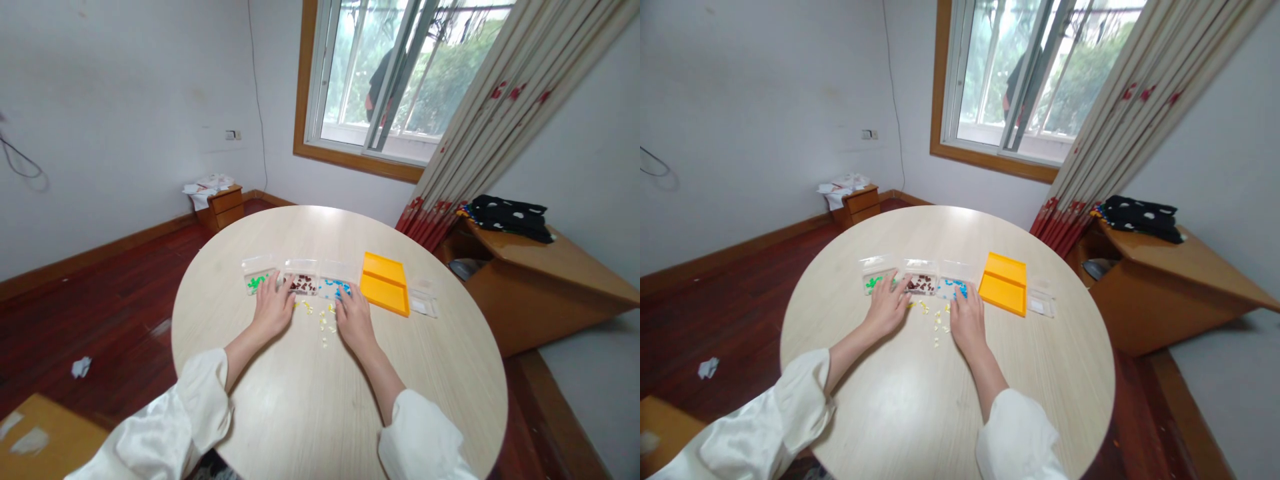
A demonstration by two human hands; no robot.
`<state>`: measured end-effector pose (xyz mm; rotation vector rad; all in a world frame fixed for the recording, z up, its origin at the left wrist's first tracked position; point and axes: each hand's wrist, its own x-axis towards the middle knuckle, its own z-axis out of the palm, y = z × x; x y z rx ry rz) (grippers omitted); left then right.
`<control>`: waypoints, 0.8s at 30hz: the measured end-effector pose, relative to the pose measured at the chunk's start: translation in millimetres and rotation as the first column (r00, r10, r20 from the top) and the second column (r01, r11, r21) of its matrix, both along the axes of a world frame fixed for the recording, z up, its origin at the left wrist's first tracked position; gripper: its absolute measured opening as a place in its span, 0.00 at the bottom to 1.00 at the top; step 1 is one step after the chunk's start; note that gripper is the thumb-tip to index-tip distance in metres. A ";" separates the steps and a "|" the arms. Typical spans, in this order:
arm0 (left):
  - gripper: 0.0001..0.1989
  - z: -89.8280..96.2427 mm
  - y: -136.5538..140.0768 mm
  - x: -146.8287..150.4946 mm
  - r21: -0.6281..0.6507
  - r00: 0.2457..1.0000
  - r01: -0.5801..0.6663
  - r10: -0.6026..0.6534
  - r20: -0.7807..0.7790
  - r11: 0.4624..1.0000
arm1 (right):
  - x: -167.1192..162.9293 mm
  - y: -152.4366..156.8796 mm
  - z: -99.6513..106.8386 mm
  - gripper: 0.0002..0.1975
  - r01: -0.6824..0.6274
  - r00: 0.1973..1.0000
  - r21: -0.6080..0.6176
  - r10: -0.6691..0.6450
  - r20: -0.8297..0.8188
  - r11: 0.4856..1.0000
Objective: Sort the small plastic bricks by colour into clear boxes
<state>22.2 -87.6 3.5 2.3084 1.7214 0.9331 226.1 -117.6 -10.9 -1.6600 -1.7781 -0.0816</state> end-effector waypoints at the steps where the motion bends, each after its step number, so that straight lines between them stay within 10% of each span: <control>1: 0.22 0.7 -3.4 2.1 -0.026 0.998 -0.008 0.006 -0.067 1.000 | -4.3 -3.1 -0.2 0.21 0.030 0.999 -0.045 -0.028 0.045 0.999; 9: 0.24 4.0 -11.4 8.5 -0.188 0.968 -0.013 -0.035 -0.250 0.982 | -27.1 -17.6 13.3 0.29 0.163 0.971 -0.361 -0.085 0.222 0.918; 24: 0.26 8.1 7.7 -0.9 -0.213 0.949 -0.147 0.077 -0.305 0.966 | -47.1 10.3 24.9 0.29 0.105 0.977 -0.439 -0.010 0.213 0.892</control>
